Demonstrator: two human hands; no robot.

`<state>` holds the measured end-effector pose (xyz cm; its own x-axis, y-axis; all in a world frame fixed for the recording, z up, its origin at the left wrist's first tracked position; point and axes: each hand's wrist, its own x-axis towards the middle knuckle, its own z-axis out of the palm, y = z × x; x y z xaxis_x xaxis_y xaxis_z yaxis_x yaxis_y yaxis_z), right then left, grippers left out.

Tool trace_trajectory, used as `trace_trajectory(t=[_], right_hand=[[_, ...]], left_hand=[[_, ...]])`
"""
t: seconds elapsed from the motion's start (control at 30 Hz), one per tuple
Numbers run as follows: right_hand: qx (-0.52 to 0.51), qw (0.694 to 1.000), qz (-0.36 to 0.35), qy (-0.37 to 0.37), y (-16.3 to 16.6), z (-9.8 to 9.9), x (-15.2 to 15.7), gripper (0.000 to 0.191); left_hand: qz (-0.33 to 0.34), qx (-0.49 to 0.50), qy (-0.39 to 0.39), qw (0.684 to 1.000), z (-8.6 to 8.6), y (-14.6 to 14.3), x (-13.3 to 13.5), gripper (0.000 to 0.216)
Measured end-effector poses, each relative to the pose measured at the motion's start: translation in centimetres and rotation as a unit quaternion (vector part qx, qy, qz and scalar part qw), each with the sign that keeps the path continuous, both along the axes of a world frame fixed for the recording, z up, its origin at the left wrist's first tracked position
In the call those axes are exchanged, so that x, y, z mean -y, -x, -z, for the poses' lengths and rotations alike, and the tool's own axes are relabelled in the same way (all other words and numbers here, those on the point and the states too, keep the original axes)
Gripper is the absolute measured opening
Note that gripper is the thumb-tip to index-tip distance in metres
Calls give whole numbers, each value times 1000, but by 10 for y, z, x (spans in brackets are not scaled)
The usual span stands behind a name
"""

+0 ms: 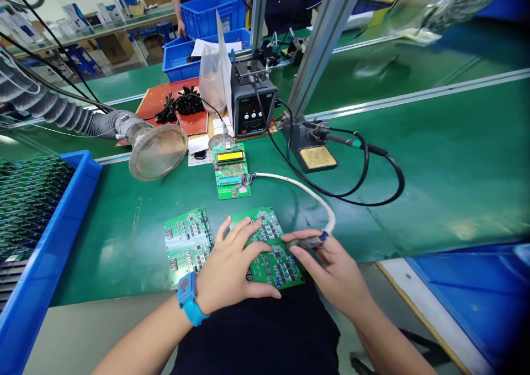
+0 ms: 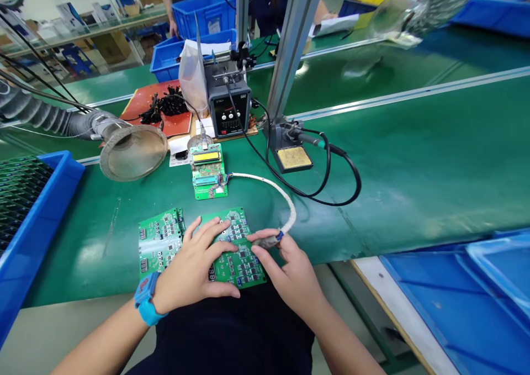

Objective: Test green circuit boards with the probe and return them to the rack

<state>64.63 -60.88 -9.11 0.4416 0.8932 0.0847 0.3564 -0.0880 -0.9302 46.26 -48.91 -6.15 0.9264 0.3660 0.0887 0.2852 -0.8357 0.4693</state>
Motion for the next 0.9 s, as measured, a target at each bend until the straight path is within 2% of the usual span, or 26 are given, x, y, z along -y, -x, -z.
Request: trace_trajectory(t=[0.23,0.4,0.67,0.9], right_hand=[[58,998,-5,0,3,-3,-2,11],[106,994,2,-28,8,-7,-5,7],[96,993,23,-71,11,2,-9,3],[49,998,7,-33,9,3,-4,5]], left_hand=[[-2,-6,0,1000,-1,-1,0,64],[-4,-6,3,1000,-2,-1,1,64],[-5,-9,-2,1000,-4,-2,0,63],[11,8,-19,1000,-8,-2,-1,69]])
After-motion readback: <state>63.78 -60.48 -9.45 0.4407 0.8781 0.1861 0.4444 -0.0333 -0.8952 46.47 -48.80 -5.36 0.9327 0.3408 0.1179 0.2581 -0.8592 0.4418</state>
